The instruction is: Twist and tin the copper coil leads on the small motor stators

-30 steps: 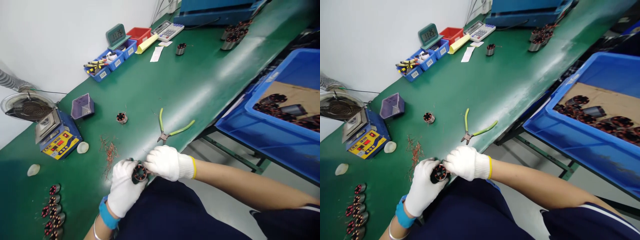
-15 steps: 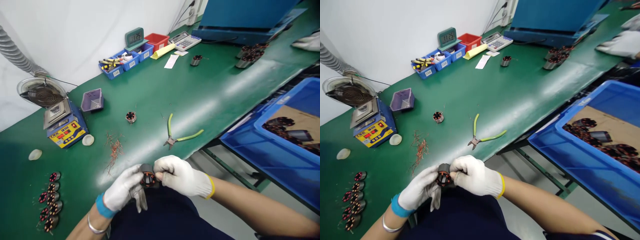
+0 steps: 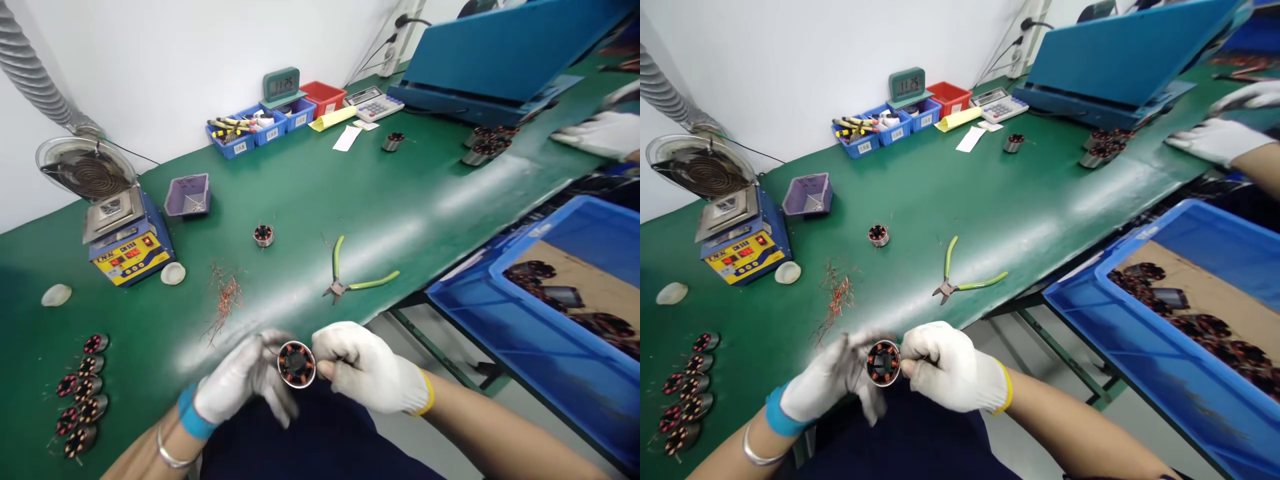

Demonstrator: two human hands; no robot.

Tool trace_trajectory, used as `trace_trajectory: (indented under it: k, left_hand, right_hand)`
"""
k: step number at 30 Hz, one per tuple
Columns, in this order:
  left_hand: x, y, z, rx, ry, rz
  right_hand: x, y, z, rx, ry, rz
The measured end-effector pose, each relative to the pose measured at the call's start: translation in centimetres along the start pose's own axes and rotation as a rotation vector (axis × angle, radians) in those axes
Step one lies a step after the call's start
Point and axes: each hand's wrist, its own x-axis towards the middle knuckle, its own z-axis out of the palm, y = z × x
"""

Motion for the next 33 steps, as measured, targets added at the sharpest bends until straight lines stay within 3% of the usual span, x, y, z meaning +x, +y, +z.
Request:
trace_trajectory:
  k: [2, 4, 6, 8, 10, 11, 12, 14, 16, 19, 21, 22, 24, 26, 28, 30, 33]
  left_hand:
    - [0.3, 0.1, 0.3, -0.278, -0.126, -0.153]
    - [0.0, 0.9, 0.5, -0.294, -0.027, -0.079]
    - [-0.8, 2.0, 0.6, -0.016, 0.111, 0.203]
    - [-1.5, 2.8, 0.6, 0.385, 0.152, 0.583]
    - [-1.9, 3.0, 0.7, 0.676, 0.148, 0.874]
    - [-2.0, 2.9, 0.8, 0.729, 0.189, 0.915]
    - [-1.8, 2.7, 1.0, 0.737, 0.252, 0.869]
    - [-1.3, 2.1, 1.2, 0.706, 0.377, 0.645]
    - [-0.5, 1.4, 1.2, 0.774, 0.398, 0.53]
    - [0.5, 0.4, 0.8, 1.073, 0.404, 0.732]
    - [0.9, 0.0, 0.5, 1.174, 0.44, 0.832]
    - [1.0, -0.2, 0.3, 1.168, 0.442, 0.831]
    - [1.0, -0.5, 0.2, 1.102, 0.421, 0.758]
    - [0.8, -0.6, 0.1, 1.043, 0.399, 0.664]
    - [0.7, -0.8, 0.2, 1.012, 0.402, 0.615]
    - [0.6, -0.8, 0.4, 1.004, 0.415, 0.605]
    - [0.7, -1.0, 0.8, 0.983, 0.391, 0.552]
  right_hand:
    - [0.0, 0.2, 0.2, 0.02, 0.007, 0.079]
    - [-0.1, 0.8, 0.7, 0.185, -0.025, 0.271]
    - [-0.3, 1.3, 1.3, 0.46, -0.042, 0.443]
    - [-0.3, 1.4, 1.7, 0.684, -0.037, 0.534]
    - [-0.2, 1.1, 1.7, 0.714, -0.059, 0.539]
    - [-0.1, 0.9, 1.5, 0.646, -0.073, 0.51]
    - [0.1, 0.6, 1.3, 0.544, -0.079, 0.46]
    - [0.4, 0.4, 1.2, 0.352, -0.047, 0.363]
    - [0.6, 0.5, 1.8, 0.393, 0.0, 0.385]
    - [0.3, 1.2, 3.4, 0.813, 0.053, 0.579]
    - [-0.3, 1.6, 3.9, 0.933, 0.067, 0.637]
    - [-0.6, 1.6, 3.8, 0.861, 0.071, 0.63]
    - [-1.0, 1.5, 3.0, 0.458, 0.132, 0.523]
    - [-1.0, 1.1, 1.7, -0.14, 0.249, 0.229]
    - [-0.6, 0.8, 1.0, -0.643, 0.286, -0.118]
    - [0.1, 0.5, 0.9, -0.898, 0.191, -0.332]
    - [0.7, 0.7, 0.6, -0.993, 0.005, -0.372]
